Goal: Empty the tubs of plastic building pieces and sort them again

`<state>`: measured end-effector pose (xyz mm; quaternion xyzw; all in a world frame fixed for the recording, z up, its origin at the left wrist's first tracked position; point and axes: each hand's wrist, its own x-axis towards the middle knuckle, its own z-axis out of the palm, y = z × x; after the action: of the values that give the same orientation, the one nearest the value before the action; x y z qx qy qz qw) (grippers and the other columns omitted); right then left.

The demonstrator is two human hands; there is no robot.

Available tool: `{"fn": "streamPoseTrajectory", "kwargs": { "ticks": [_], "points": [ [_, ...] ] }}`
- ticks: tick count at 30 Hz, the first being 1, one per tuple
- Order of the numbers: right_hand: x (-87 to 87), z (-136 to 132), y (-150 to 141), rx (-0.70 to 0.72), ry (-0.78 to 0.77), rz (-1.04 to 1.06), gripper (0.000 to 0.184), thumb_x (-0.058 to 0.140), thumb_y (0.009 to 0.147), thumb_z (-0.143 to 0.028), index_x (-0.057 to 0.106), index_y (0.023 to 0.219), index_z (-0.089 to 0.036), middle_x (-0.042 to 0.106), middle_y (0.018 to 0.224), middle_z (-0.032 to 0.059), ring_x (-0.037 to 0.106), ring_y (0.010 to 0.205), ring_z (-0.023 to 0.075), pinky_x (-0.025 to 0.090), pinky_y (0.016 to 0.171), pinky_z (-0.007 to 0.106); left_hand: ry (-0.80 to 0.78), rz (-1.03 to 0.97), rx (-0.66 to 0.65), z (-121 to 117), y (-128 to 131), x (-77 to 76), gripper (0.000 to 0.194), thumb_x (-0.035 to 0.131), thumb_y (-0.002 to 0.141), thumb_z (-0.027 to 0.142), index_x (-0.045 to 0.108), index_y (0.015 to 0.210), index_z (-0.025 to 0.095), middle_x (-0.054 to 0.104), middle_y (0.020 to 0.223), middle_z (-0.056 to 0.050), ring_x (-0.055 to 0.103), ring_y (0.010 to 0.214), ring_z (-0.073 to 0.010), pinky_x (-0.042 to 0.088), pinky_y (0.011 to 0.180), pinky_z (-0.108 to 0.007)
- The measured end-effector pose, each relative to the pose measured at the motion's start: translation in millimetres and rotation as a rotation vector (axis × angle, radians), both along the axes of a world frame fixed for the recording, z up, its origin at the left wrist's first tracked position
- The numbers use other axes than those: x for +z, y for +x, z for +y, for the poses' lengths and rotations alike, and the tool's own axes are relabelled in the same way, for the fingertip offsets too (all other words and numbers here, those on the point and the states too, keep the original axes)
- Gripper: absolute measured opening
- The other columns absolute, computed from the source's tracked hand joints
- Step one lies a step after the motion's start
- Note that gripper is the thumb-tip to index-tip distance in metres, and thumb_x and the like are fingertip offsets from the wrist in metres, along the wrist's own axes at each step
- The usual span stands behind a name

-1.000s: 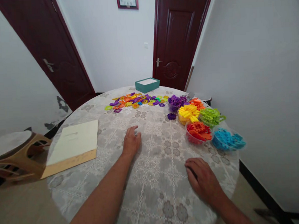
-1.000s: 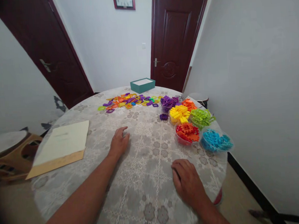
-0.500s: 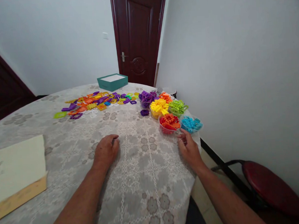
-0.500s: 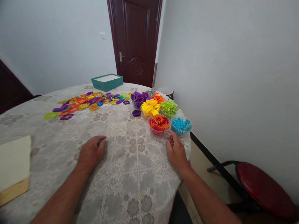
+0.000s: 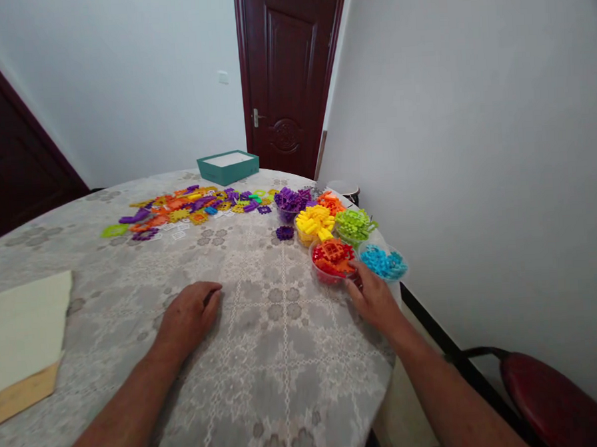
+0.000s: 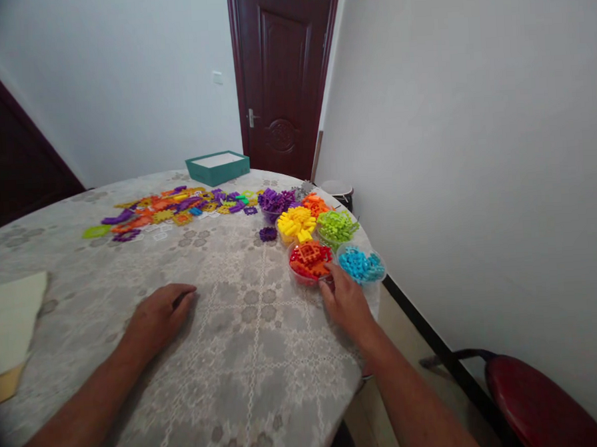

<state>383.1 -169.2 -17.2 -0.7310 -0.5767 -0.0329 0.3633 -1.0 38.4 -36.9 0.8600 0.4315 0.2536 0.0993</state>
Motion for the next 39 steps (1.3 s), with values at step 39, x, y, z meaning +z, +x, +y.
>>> {"fn": "streamPoseTrajectory", "kwargs": {
  "ticks": [39],
  "points": [
    [53.0,67,-190,0.6,-0.245,0.474,0.015,0.068,0.096,-0.038,0.062,0.096,-0.023,0.071,0.089,0.0011,0.065,0.08,0.0171,0.047,0.071,0.027,-0.787,-0.962,-0.122,-6,-27,44.6,0.071,0.046,0.097,0.068,0.057,0.148,0.021,0.061,0.152,-0.015,0.065,0.132,-0.0346,0.058,0.106,-0.051]
  ]
}}
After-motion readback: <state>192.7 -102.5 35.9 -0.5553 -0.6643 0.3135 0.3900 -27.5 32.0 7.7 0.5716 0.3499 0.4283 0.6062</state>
